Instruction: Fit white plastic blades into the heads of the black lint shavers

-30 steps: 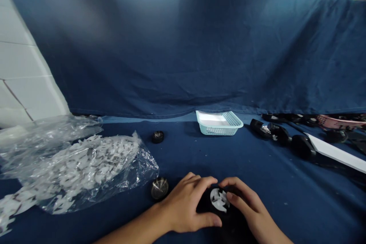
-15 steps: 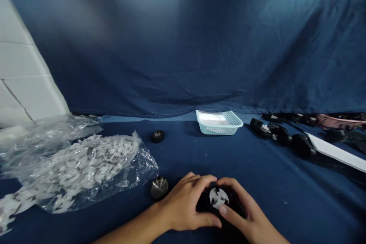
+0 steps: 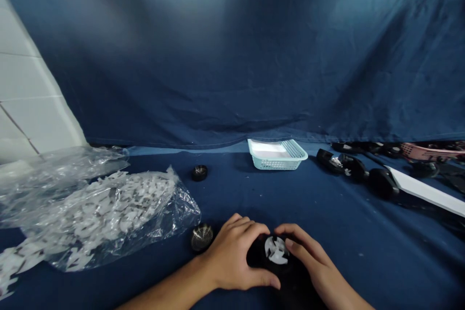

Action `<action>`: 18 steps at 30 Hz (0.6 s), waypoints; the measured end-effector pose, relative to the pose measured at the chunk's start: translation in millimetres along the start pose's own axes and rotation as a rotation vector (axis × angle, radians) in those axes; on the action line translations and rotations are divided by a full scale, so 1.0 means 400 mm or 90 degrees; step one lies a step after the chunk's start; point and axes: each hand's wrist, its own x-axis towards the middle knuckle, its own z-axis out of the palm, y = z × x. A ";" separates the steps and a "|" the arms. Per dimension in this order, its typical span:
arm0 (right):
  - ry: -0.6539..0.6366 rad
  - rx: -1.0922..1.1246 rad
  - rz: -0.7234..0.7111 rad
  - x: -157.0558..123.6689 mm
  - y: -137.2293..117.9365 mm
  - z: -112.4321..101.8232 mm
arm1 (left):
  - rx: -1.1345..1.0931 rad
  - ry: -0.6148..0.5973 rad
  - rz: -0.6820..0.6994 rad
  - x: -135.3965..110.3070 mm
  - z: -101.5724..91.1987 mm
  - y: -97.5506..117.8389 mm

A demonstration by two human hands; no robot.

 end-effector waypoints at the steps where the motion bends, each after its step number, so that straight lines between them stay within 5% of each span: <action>1: 0.008 -0.005 0.005 0.003 0.001 -0.001 | 0.010 0.002 -0.006 0.002 0.001 -0.001; 10: 0.022 0.098 0.049 -0.007 -0.028 0.000 | -0.053 0.005 0.037 -0.007 -0.019 0.010; 15: -0.122 0.254 0.039 -0.028 -0.027 0.002 | -0.027 0.087 0.141 -0.021 -0.023 0.015; 18: -0.129 0.270 -0.015 -0.036 -0.009 -0.003 | 0.003 0.114 0.169 -0.027 -0.015 0.018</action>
